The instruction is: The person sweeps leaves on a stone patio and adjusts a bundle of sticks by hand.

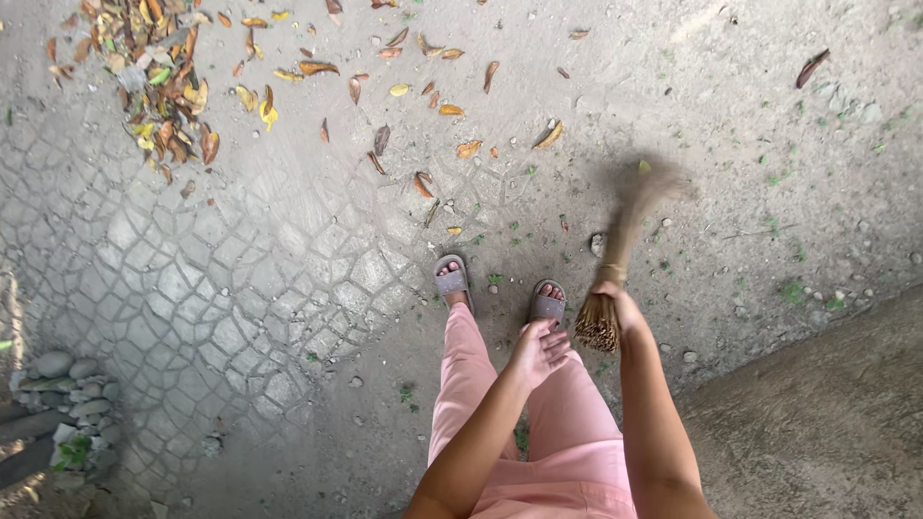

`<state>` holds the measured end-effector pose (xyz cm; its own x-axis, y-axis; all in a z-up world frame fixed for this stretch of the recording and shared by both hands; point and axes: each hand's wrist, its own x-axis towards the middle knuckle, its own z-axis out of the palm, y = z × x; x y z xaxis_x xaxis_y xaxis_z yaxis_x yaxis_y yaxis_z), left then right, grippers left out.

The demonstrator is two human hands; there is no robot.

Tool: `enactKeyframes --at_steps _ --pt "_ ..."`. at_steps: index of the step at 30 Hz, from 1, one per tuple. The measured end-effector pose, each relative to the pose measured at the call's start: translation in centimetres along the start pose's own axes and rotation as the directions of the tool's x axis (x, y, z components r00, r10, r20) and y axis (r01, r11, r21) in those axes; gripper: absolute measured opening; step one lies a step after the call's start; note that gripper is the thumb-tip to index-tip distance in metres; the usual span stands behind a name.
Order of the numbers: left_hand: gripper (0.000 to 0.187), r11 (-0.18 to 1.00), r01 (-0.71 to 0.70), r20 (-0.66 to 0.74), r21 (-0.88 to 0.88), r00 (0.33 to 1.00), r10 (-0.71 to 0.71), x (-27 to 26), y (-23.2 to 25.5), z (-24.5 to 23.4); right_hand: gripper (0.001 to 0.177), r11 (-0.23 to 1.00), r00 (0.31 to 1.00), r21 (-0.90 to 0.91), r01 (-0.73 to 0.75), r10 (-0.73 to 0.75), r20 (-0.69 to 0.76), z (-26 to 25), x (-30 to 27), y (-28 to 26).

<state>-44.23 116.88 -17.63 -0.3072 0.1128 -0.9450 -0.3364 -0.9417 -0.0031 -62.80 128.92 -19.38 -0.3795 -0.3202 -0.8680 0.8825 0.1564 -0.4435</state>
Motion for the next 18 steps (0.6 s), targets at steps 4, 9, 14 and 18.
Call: enactKeyframes --at_steps 4,9,14,18 --pt "0.05 0.979 -0.128 0.081 -0.16 0.987 0.142 -0.6 1.1 -2.4 0.06 0.971 0.958 -0.219 -0.096 0.15 0.243 4.1 1.5 -1.3" --pt "0.052 0.964 -0.128 0.114 -0.234 0.981 0.158 -3.0 3.4 -2.7 0.041 0.968 0.902 -0.185 -0.172 0.23 0.365 7.4 0.7 -4.6" --pt "0.05 0.938 -0.166 0.209 -0.306 0.949 0.236 -3.7 4.1 -3.1 0.034 0.992 0.962 -0.097 -0.076 0.099 0.255 11.6 -2.8 -2.8" --pt "0.053 0.925 -0.194 0.284 -0.328 0.913 0.292 -2.6 3.3 -4.9 0.035 0.992 0.985 -0.035 -0.12 0.123 0.123 15.7 -2.8 0.1"
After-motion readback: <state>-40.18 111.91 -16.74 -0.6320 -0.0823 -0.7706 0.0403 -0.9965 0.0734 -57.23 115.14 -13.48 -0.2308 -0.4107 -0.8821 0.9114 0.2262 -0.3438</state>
